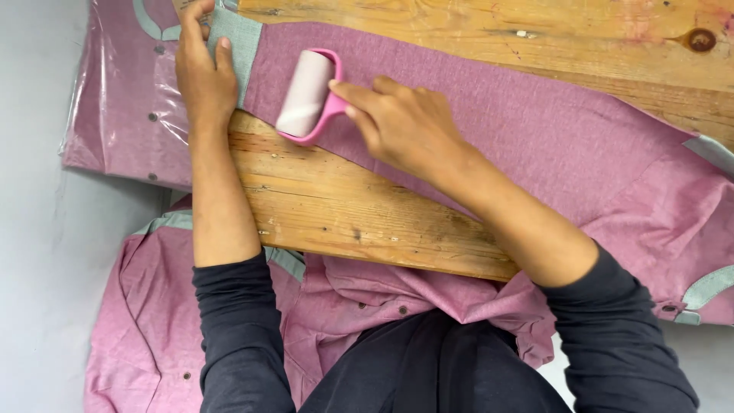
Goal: The person uses a pink lint roller to remove lint from a pink shirt laid on a wooden table. They roll the tool over the sleeves, front, and back of the shirt, then flip the shirt to continue rolling the other side.
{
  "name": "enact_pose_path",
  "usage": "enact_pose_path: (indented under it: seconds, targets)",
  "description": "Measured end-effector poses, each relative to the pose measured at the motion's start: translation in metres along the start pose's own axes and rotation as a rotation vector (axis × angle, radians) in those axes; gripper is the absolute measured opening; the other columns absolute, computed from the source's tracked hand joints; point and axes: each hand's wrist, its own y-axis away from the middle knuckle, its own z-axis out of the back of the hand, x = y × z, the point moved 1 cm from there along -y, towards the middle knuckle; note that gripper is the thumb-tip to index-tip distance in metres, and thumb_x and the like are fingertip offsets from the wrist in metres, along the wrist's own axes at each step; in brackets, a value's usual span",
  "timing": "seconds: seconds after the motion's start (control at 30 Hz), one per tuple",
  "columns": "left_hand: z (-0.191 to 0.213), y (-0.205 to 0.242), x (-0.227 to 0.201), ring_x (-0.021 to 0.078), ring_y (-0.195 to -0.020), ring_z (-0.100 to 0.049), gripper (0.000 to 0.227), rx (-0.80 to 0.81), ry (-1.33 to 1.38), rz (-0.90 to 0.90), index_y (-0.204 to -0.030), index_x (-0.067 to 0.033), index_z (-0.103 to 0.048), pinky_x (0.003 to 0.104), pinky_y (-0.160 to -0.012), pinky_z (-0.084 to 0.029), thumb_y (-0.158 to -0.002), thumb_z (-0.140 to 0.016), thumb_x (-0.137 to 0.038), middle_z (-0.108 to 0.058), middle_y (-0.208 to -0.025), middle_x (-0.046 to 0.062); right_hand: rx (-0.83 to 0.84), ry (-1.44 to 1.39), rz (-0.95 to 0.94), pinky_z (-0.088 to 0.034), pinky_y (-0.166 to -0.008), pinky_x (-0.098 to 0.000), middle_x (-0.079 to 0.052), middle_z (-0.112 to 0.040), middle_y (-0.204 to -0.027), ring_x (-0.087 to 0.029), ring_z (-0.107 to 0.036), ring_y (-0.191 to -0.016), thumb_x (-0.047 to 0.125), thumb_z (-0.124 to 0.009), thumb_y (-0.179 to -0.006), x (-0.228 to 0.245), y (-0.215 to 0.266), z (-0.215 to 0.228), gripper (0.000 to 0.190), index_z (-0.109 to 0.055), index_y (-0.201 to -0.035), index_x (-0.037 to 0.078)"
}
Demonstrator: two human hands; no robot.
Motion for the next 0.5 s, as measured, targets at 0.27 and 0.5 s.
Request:
enact_pose_path:
  seconds: [0.27, 0.5]
  targets:
    - [-0.003, -0.003, 0.001, 0.0250, -0.094, -0.063, 0.045, -0.148, -0.188, -0.053, -0.129, -0.0132, -0.053, 0.041, -0.072, -0.051, -0.090, -0.066, 0.007, -0.069, -0.110, 0.005, 0.011, 0.012, -0.110, -0.046, -0.050, -0.0435, -0.003, -0.058, -0.082, -0.025, -0.059, -0.070, 0.034, -0.051, -0.108, -0.038, 0.100, 0.044, 0.040, -0.063, -0.146, 0.030]
    - [-0.002, 0.000, -0.002, 0.0243, -0.091, -0.060, 0.046, -0.139, -0.190, -0.057, -0.129, -0.0140, -0.053, 0.041, -0.068, -0.050, -0.091, -0.066, 0.007, -0.063, -0.101, 0.005, 0.242, 0.028, -0.578, -0.038, -0.057, -0.0335, 0.000, -0.056, -0.069, -0.017, -0.052, -0.062, 0.037, -0.053, -0.098, -0.104, 0.260, 0.114, 0.051, -0.060, -0.148, 0.043]
